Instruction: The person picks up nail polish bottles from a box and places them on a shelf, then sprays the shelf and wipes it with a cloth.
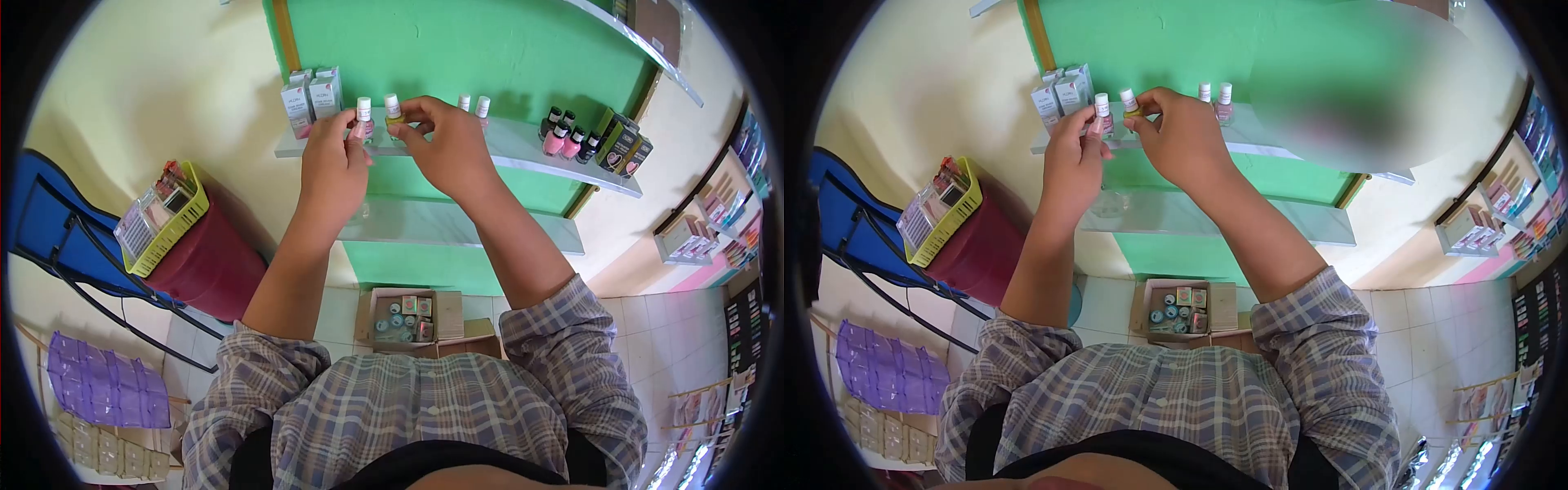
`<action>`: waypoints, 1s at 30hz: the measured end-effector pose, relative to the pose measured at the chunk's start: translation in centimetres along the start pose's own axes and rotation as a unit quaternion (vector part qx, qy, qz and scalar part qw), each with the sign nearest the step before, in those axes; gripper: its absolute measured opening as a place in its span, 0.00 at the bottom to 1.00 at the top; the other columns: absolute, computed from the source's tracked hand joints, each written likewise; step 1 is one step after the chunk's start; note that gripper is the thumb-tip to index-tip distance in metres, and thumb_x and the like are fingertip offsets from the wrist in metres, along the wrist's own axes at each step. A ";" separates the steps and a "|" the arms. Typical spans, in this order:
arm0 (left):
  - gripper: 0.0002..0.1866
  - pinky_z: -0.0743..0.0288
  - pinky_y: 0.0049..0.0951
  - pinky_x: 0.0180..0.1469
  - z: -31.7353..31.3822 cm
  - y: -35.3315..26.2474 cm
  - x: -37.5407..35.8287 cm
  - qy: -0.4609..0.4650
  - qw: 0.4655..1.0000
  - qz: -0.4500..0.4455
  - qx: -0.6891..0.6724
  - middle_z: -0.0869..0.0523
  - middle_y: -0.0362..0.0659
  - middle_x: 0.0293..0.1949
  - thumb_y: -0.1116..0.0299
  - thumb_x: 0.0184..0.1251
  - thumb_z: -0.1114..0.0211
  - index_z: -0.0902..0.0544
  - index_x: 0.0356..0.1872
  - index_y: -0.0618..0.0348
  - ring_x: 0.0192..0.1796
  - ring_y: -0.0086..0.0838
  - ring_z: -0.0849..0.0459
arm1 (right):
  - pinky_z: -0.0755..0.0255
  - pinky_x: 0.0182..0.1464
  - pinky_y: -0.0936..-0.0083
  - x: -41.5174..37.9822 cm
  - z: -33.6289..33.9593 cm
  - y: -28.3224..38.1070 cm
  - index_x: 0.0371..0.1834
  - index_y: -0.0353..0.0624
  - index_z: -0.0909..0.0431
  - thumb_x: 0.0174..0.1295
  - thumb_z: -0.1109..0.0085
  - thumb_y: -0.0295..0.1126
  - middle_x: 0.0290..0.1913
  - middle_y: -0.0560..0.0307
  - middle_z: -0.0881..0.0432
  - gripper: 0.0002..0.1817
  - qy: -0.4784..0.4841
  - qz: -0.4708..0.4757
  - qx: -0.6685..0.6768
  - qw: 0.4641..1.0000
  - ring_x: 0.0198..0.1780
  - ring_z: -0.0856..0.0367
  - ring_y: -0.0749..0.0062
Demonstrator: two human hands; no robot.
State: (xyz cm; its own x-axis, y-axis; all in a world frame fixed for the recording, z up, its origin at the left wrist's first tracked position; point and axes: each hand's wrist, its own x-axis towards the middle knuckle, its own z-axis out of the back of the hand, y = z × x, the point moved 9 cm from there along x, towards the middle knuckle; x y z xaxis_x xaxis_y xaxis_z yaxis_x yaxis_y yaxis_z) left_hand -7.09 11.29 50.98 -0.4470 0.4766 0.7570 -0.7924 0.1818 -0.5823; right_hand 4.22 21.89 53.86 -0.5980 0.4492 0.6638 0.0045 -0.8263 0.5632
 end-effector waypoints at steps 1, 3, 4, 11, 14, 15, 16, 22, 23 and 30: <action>0.15 0.23 0.26 0.37 -0.4 0.4 0.2 0.004 1.000 0.001 0.000 0.19 0.49 0.43 0.69 0.77 0.48 0.24 0.57 0.66 0.34 0.26 0.15 | 0.22 0.44 0.70 0.0 -0.2 -0.4 0.49 0.36 0.19 0.60 0.33 0.34 0.43 0.51 0.12 0.17 0.002 -0.006 -0.027 1.000 0.40 0.14 0.66; 0.10 0.23 0.36 0.42 -0.9 0.2 0.7 0.008 0.996 -0.052 0.068 0.18 0.52 0.40 0.73 0.73 0.46 0.22 0.51 0.63 0.35 0.43 0.17 | 0.22 0.43 0.70 0.1 -0.6 -0.7 0.49 0.37 0.18 0.60 0.34 0.34 0.42 0.51 0.12 0.17 0.007 -0.013 -0.052 0.999 0.39 0.14 0.66; 0.10 0.23 0.36 0.42 -1.0 0.3 0.7 0.008 0.996 -0.050 0.069 0.18 0.52 0.40 0.73 0.73 0.46 0.22 0.51 0.63 0.35 0.43 0.17 | 0.22 0.42 0.68 0.1 -0.7 -0.6 0.47 0.38 0.18 0.59 0.34 0.35 0.41 0.51 0.12 0.16 0.004 -0.015 -0.080 0.997 0.37 0.14 0.61; 0.11 0.24 0.43 0.44 -1.2 1.0 0.7 0.007 0.995 0.003 0.098 0.18 0.51 0.42 0.75 0.70 0.43 0.21 0.50 0.63 0.44 0.47 0.18 | 0.21 0.42 0.63 0.5 -1.3 -1.6 0.47 0.40 0.18 0.58 0.34 0.36 0.40 0.51 0.12 0.16 -0.002 -0.033 -0.140 0.990 0.38 0.14 0.54; 0.12 0.24 0.43 0.42 -1.2 0.5 0.3 -0.010 0.992 -0.029 0.123 0.17 0.51 0.42 0.76 0.69 0.43 0.21 0.51 0.62 0.42 0.47 0.17 | 0.21 0.41 0.62 0.4 -1.3 -1.6 0.47 0.40 0.18 0.58 0.34 0.36 0.39 0.49 0.12 0.16 -0.017 -0.009 -0.141 0.990 0.38 0.14 0.53; 0.12 0.23 0.43 0.42 -1.2 0.3 0.1 -0.013 0.992 -0.034 0.124 0.17 0.51 0.42 0.76 0.68 0.43 0.22 0.52 0.62 0.41 0.48 0.17 | 0.21 0.41 0.62 0.3 -1.4 -1.8 0.47 0.40 0.18 0.58 0.34 0.36 0.39 0.49 0.12 0.16 -0.014 -0.011 -0.141 0.990 0.38 0.14 0.53; 0.12 0.23 0.43 0.42 -1.2 0.3 0.1 -0.013 0.992 -0.032 0.124 0.17 0.51 0.42 0.76 0.68 0.43 0.22 0.52 0.62 0.41 0.48 0.17 | 0.23 0.38 0.65 0.4 -1.3 -1.9 0.49 0.41 0.17 0.58 0.34 0.36 0.38 0.50 0.12 0.17 -0.018 -0.003 -0.150 0.989 0.32 0.16 0.59; 0.13 0.23 0.45 0.40 -1.4 1.0 0.3 0.004 0.993 0.030 0.118 0.14 0.51 0.37 0.73 0.68 0.42 0.20 0.52 0.57 0.38 0.50 0.16 | 0.27 0.31 0.65 0.7 -1.5 -1.6 0.48 0.47 0.15 0.58 0.34 0.38 0.22 0.49 0.18 0.16 0.000 -0.021 -0.177 0.984 0.22 0.21 0.61; 0.13 0.23 0.45 0.39 -1.5 1.2 0.5 0.010 0.991 0.044 0.123 0.14 0.51 0.36 0.73 0.69 0.43 0.20 0.52 0.56 0.37 0.50 0.16 | 0.28 0.31 0.64 0.8 -1.4 -1.6 0.48 0.48 0.14 0.58 0.34 0.38 0.18 0.47 0.21 0.15 -0.009 -0.015 -0.173 0.985 0.21 0.21 0.59; 0.16 0.22 0.46 0.39 -1.9 1.2 1.0 0.042 0.983 0.049 0.174 0.14 0.53 0.34 0.70 0.69 0.43 0.20 0.56 0.54 0.36 0.50 0.15 | 0.27 0.32 0.63 0.7 -1.6 -1.6 0.47 0.46 0.14 0.58 0.34 0.39 0.18 0.47 0.20 0.15 -0.019 -0.025 -0.196 0.980 0.22 0.21 0.58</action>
State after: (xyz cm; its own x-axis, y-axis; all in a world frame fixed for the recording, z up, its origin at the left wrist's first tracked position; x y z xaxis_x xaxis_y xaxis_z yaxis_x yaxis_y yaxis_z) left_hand -7.70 13.62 50.47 -0.5041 0.5488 0.6668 -0.8477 -0.1668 -0.5036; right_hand 2.54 22.99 52.61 -0.5595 0.4984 0.6622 -0.3365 -0.8668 0.3680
